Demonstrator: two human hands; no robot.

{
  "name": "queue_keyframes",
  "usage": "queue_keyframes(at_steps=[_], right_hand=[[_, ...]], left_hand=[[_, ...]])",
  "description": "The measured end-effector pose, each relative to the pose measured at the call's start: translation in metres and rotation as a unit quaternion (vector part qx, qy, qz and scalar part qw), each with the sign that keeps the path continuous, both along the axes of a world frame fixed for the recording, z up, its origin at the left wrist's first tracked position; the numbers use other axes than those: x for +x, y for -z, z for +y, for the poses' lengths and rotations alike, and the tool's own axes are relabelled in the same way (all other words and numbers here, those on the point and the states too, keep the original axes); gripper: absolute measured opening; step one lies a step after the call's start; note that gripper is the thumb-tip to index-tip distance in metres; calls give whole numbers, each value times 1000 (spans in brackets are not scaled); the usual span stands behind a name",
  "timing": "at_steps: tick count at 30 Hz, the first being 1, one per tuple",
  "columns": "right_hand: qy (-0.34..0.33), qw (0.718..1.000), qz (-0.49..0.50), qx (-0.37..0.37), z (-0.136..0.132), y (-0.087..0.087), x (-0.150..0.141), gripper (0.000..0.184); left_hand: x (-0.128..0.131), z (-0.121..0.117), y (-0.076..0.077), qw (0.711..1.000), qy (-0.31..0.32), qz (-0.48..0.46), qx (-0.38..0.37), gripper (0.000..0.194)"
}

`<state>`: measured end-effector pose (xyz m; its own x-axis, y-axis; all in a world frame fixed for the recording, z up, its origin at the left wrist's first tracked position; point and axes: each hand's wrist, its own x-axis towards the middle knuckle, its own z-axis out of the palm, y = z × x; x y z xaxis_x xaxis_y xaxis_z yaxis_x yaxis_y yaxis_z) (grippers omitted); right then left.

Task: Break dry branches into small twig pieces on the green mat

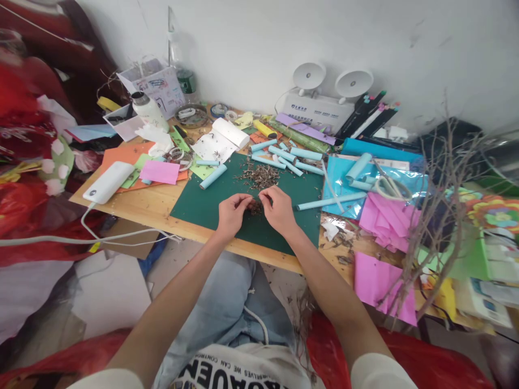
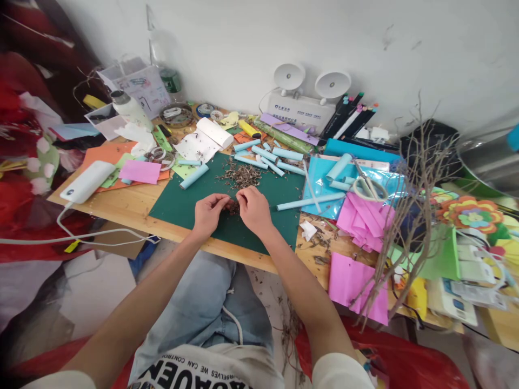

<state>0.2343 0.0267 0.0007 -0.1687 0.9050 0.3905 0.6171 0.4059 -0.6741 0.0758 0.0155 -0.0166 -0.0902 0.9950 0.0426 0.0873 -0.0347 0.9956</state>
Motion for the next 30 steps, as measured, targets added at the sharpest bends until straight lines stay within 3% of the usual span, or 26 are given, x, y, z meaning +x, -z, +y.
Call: queue_keyframes(at_steps=[7, 13, 19, 30], right_hand=[[-17, 997, -79, -1, -3, -3, 1, 13], [-16, 999, -19, 23, -4, 0, -1, 14], [-23, 998, -32, 45, -3, 2, 0, 15], [-32, 995, 80, 44, -5, -8, -2, 12]], left_hand=[[-1, 1, 4, 1000, 1, 0, 7, 21], [-1, 1, 6, 999, 10, 42, 25, 20], [-1, 0, 5, 995, 34, 84, 48, 21], [-1, -1, 5, 998, 22, 51, 33, 24]])
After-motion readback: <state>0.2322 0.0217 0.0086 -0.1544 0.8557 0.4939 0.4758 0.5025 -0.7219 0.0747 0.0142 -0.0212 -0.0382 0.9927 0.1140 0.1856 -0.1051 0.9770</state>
